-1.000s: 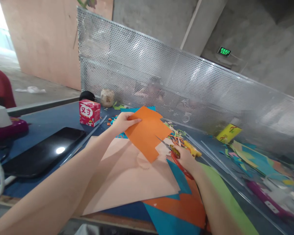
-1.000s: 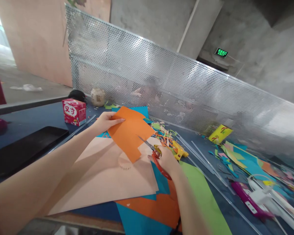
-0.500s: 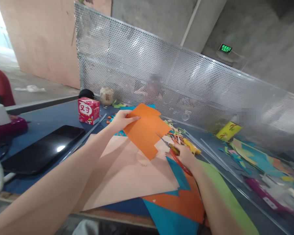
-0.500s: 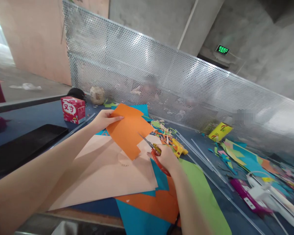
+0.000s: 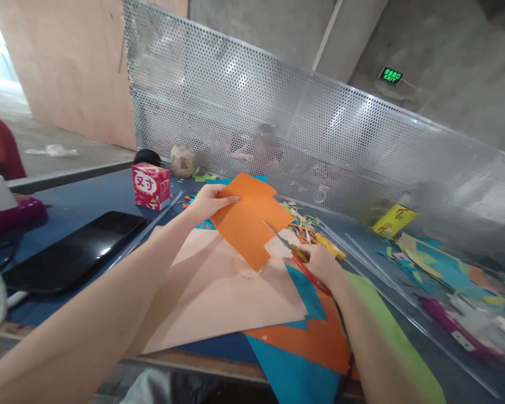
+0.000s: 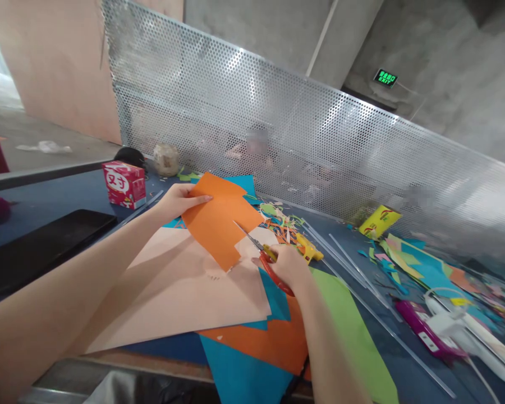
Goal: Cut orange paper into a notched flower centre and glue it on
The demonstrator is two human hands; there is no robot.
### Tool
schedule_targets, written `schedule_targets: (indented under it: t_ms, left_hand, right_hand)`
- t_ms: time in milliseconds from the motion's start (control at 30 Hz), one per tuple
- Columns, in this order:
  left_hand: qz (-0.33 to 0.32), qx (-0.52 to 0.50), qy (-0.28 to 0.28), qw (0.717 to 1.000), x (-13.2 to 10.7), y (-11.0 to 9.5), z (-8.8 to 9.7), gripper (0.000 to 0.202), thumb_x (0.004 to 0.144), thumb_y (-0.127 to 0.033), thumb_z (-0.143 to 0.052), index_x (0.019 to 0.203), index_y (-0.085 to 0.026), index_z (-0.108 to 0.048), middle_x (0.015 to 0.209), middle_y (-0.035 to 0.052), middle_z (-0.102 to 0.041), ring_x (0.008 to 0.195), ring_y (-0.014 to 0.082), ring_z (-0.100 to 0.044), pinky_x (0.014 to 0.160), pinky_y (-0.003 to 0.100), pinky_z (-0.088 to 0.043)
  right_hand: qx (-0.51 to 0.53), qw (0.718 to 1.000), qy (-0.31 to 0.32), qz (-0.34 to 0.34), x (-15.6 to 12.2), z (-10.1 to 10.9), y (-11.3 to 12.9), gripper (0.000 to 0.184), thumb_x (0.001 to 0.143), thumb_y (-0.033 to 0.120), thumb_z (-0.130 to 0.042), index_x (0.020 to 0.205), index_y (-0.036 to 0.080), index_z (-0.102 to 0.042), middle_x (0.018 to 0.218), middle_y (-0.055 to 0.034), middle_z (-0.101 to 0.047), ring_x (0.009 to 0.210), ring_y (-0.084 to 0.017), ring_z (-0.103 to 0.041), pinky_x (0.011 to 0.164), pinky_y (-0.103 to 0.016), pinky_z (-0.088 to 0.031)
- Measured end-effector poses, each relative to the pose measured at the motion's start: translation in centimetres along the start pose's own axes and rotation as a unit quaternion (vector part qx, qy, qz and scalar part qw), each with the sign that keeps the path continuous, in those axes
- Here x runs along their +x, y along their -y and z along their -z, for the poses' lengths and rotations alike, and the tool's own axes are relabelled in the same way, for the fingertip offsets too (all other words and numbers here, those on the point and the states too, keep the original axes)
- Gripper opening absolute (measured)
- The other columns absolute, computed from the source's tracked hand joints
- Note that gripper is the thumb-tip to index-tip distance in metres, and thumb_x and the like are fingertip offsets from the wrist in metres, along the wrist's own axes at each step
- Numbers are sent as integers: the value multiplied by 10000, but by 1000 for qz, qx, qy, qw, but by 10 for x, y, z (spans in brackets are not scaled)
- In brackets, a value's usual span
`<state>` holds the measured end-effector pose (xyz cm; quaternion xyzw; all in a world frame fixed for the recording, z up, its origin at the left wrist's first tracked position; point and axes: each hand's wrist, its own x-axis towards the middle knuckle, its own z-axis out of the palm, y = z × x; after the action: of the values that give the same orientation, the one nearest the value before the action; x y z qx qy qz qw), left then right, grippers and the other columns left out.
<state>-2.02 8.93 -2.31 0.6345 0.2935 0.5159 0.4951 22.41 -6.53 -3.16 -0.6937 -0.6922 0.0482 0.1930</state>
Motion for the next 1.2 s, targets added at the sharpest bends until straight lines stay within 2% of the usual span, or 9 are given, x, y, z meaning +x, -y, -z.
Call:
schedule_targets:
  t_ms: [133, 267, 500, 600, 733, 967, 1067, 1200]
  left_hand:
    - [2, 29, 22, 999, -2, -4, -3, 319, 547, -405, -735, 754, -166, -689, 766, 75, -695, 685, 236, -653, 636, 353, -531]
    - [9, 28, 46, 998, -4, -9, -3, 334, 564, -403, -729, 784, -159, -671, 772, 45, -694, 698, 217, -653, 652, 338, -528]
    - [14, 39, 39, 998, -6, -10, -4, 336, 576, -407, -719, 797, -160, -663, 785, 48, -692, 722, 217, -653, 671, 341, -527]
    - [13, 43, 55, 997, -7, -9, -7, 330, 570, -407, -724, 781, -162, -659, 788, 44, -691, 730, 216, -652, 662, 331, -528]
    - [7, 39, 75, 996, -8, -10, -9, 322, 580, -402, -722, 783, -161, -656, 791, 37, -689, 729, 206, -649, 647, 311, -527]
    - [14, 59, 61, 996, -6, -8, -8, 342, 580, -422, -713, 789, -158, -649, 802, 42, -686, 746, 212, -647, 658, 314, -529]
    - [18, 72, 61, 995, -7, -6, -9, 340, 580, -430, -708, 778, -162, -645, 809, 42, -687, 753, 214, -647, 651, 308, -530]
    - [16, 100, 89, 991, -9, -5, -13, 338, 603, -449, -683, 791, -170, -648, 830, 45, -692, 773, 226, -649, 634, 298, -529]
  right_hand:
    - [-7, 1000, -5, -3, -2, 0, 3, 338, 669, 518, -568, 561, 212, -470, 546, 8, -499, 527, -155, -480, 490, -238, -336]
    - [-12, 1000, 0, -3, -2, 1, 6, 360, 666, 528, -566, 541, 206, -462, 531, 16, -478, 512, -141, -451, 479, -229, -319]
    - [-16, 1000, 1, -9, -4, 3, 9, 384, 669, 564, -557, 562, 203, -482, 544, 15, -484, 534, -145, -461, 491, -229, -322]
    - [-16, 1000, 0, -11, -4, 2, 10, 376, 676, 563, -554, 585, 205, -478, 574, 8, -504, 538, -145, -462, 491, -227, -324]
    - [-16, 1000, -3, -6, -4, 3, 10, 358, 679, 530, -563, 569, 206, -455, 554, 16, -480, 535, -138, -449, 501, -224, -323]
    - [-21, 1000, -7, 1, -6, 5, 14, 379, 691, 499, -556, 512, 205, -398, 486, 41, -401, 482, -120, -397, 486, -226, -294]
    - [-24, 1000, -10, 1, -6, 3, 14, 360, 696, 495, -553, 525, 207, -420, 496, 30, -441, 493, -131, -422, 491, -231, -302]
    - [-20, 1000, -1, 3, -5, 0, 11, 296, 718, 477, -537, 601, 208, -501, 561, 6, -529, 547, -156, -495, 506, -233, -334]
